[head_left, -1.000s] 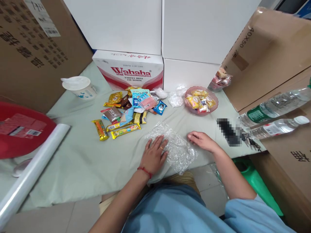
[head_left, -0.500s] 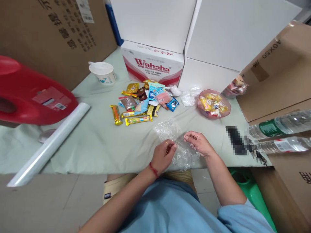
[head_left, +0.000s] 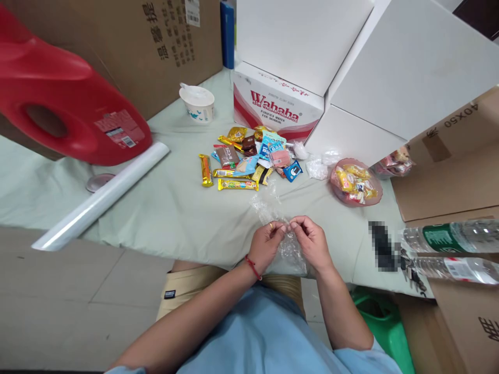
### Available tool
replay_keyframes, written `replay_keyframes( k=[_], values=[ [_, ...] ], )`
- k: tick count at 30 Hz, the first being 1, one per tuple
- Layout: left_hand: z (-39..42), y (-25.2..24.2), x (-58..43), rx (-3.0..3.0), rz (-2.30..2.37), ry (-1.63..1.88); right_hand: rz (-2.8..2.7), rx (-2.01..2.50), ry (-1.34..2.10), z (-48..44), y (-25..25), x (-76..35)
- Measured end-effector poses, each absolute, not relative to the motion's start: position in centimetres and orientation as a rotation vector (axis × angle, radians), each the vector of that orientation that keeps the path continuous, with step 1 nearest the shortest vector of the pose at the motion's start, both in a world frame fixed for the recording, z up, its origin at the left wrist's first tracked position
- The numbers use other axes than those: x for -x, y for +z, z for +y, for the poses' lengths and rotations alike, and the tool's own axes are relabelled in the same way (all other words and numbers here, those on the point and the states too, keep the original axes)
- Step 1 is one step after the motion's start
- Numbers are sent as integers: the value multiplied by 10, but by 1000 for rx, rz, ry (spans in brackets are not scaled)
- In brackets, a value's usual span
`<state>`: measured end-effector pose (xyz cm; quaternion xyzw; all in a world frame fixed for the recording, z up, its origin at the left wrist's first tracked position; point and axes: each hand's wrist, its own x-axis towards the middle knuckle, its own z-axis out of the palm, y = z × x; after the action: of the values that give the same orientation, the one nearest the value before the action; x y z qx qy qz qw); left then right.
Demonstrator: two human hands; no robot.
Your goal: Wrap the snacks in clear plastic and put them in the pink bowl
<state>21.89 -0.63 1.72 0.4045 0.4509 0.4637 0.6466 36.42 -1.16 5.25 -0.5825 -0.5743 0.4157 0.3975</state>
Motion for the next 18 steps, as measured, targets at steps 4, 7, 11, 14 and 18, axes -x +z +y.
replay_keyframes(
  k=[4, 7, 11, 14, 18],
  values=[
    [-6, 22, -210, -697, 1012, 1082, -1304, 1498, 1119, -9, 49, -366],
    [-6, 24, -194, -573, 981, 1105, -1142, 1487, 1187, -8, 48, -373],
    [-7, 22, -162, -512, 968, 1153, -1055, 1506, 1203, -11, 46, -392],
    [-7, 21, -141, -472, 987, 1190, -1061, 1571, 1240, -13, 40, -407],
    [-7, 22, -133, -471, 1018, 1221, -1232, 1632, 1179, -8, 42, -423]
  ],
)
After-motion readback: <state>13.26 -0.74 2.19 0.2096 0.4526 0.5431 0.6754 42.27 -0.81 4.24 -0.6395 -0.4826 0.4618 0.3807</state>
